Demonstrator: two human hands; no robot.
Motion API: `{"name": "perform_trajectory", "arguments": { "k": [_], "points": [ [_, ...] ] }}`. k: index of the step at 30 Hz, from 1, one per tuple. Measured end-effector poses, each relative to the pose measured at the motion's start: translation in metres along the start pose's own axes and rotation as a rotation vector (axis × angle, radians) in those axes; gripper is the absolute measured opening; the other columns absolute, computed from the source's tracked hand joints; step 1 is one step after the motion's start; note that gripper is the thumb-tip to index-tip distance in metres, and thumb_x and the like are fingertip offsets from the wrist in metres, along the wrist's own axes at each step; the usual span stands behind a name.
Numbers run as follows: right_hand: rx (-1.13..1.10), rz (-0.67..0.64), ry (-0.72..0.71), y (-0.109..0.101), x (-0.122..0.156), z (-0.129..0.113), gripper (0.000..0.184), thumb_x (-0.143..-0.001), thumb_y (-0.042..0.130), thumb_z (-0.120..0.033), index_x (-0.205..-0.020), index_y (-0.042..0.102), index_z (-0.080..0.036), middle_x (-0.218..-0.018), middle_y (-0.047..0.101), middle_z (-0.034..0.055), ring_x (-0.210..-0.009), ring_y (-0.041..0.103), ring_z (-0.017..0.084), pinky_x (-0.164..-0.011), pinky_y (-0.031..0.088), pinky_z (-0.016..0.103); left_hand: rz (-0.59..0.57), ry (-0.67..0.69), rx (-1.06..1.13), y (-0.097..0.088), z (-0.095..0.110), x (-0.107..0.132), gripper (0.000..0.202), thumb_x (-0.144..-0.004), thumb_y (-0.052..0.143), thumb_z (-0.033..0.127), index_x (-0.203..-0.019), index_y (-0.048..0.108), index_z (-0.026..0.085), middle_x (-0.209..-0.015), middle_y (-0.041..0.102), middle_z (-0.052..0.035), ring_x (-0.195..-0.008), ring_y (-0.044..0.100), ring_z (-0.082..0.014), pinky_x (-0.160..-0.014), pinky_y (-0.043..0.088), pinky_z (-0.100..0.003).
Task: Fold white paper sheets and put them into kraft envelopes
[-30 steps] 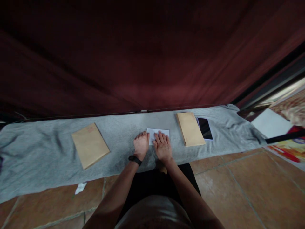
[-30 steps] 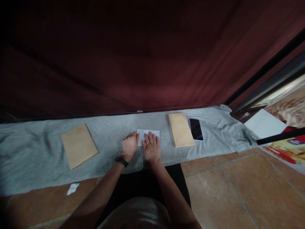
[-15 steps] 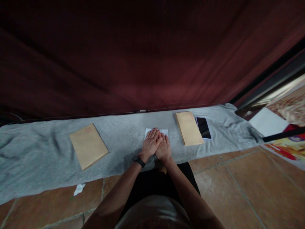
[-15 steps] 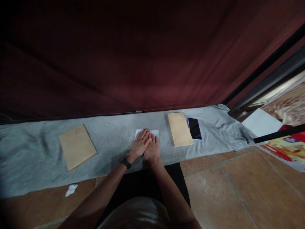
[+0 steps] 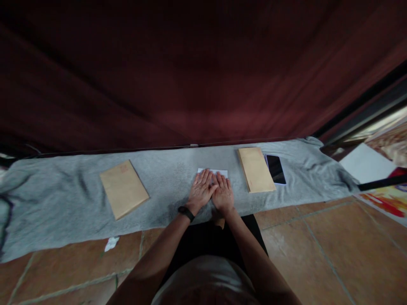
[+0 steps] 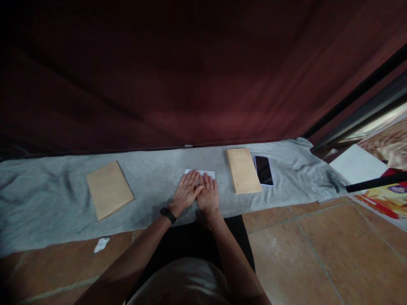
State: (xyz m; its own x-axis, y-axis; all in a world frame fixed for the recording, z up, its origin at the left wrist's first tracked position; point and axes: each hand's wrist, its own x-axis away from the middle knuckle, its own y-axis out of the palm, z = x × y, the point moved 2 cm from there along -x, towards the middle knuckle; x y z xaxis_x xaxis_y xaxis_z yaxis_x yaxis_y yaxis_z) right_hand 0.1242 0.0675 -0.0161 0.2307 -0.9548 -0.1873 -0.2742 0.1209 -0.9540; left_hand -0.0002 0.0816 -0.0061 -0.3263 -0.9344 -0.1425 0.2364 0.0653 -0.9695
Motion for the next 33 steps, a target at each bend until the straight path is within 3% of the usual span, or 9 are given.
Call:
{"name": "perform_trajectory", "arguments": {
  "k": [10, 20, 33],
  "points": [
    [-0.048, 0.050, 0.056, -0.005, 0.004, 0.016, 0.054, -0.104, 0.034, -0.032, -0.154, 0.037, -0.013, -0.161, 0.035, 0.0135, -0.149, 0.031, 0.028, -0.121, 0.019, 0.049, 0.020, -0.037, -0.043, 0.000, -0.002, 0.008, 0.061, -0.103, 0.032, 0.044, -0.156, 0.032, 0.014, -0.165, 0.026, -0.0136, -0.154, 0.018, -0.0261, -0.126, 0.016, -0.049],
    [-0.002, 0.060, 0.120, -0.011, 0.011, 0.039, 0.055, -0.105, 0.031, -0.031, -0.156, 0.033, -0.012, -0.160, 0.037, 0.0131, -0.148, 0.033, 0.027, -0.120, 0.022, 0.050, 0.047, -0.128, -0.014, -0.001, 0.000, 0.014, 0.061, -0.102, 0.034, 0.044, -0.156, 0.032, 0.015, -0.165, 0.026, -0.0137, -0.154, 0.019, -0.0270, -0.126, 0.015, -0.051],
    [-0.032, 0.104, 0.122, -0.017, 0.011, 0.040, 0.053, -0.104, 0.032, -0.028, -0.153, 0.039, -0.009, -0.157, 0.042, 0.0159, -0.147, 0.036, 0.027, -0.120, 0.025, 0.048, 0.076, -0.228, -0.043, -0.003, -0.003, 0.024, 0.062, -0.102, 0.032, 0.041, -0.156, 0.031, 0.010, -0.163, 0.031, -0.0155, -0.153, 0.022, -0.0277, -0.125, 0.019, -0.051]
  ]
}}
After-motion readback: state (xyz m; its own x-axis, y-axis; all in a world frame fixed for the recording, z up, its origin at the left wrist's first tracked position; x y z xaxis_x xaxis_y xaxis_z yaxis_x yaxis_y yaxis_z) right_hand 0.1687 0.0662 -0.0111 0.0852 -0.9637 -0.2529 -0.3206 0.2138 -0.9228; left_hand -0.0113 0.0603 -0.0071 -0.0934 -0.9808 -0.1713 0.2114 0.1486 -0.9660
